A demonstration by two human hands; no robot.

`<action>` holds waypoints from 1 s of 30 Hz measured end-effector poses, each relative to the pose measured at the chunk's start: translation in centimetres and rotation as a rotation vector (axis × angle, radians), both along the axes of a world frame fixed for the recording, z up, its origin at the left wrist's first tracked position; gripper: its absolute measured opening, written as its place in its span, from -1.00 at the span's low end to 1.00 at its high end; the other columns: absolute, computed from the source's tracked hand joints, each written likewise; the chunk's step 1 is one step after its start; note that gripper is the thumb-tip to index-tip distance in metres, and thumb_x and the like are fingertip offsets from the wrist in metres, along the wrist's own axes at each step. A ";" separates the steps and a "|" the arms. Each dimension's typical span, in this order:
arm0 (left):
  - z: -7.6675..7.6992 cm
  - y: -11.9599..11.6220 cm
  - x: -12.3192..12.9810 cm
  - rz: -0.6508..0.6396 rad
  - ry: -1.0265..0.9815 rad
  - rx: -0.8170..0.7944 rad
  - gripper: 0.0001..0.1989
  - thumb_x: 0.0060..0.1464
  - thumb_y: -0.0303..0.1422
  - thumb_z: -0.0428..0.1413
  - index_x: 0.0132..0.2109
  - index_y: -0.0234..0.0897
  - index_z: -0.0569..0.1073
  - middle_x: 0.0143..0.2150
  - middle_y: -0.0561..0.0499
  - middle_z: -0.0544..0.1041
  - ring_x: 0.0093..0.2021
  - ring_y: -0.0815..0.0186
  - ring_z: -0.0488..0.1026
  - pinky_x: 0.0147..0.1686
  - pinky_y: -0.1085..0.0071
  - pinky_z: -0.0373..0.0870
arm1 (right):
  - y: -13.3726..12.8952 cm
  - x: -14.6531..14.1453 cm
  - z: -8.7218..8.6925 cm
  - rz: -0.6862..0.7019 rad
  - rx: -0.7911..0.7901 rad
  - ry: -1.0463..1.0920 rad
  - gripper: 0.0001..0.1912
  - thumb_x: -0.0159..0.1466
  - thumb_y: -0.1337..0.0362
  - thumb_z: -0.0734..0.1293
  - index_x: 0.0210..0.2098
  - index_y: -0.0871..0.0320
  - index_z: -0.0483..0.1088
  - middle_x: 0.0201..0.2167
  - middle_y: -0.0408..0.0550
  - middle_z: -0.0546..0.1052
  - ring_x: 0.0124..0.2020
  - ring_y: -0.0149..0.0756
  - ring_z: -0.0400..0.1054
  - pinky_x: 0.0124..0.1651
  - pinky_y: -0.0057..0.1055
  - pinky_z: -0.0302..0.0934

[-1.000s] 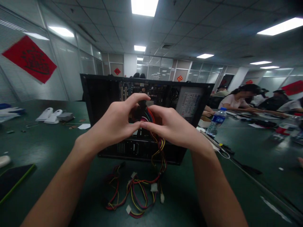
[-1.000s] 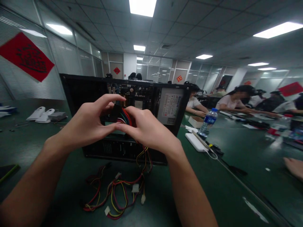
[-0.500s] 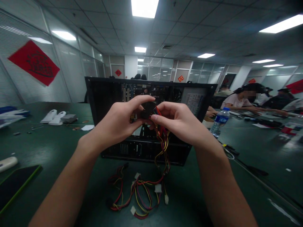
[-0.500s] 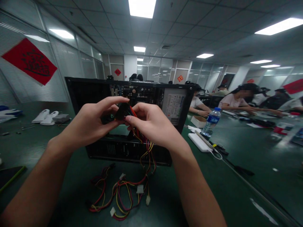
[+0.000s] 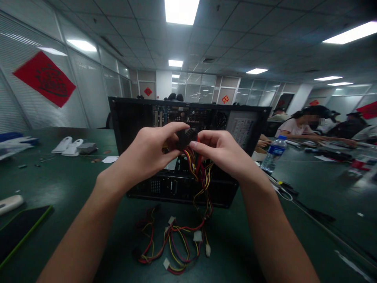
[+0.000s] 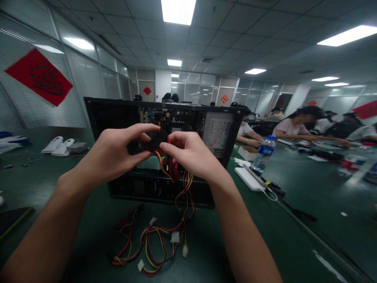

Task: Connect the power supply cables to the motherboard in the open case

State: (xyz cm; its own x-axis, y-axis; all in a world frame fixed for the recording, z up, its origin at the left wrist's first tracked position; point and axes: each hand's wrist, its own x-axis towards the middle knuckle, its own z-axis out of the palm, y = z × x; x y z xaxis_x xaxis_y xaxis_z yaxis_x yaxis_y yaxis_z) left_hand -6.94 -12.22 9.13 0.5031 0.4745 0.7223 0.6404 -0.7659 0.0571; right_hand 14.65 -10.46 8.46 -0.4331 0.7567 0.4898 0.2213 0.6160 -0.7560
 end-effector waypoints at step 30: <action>-0.4 1.9 -1.8 0.103 0.144 0.078 -0.53 0.22 -0.29 0.16 0.25 -0.21 0.43 0.11 -0.10 0.60 0.05 0.14 0.58 0.04 0.26 0.50 | 4.8 -0.9 -3.8 -0.309 1.250 -0.194 -0.67 0.45 0.45 0.19 0.14 0.07 0.35 0.12 0.05 0.46 0.19 -0.19 0.32 0.21 -0.11 0.34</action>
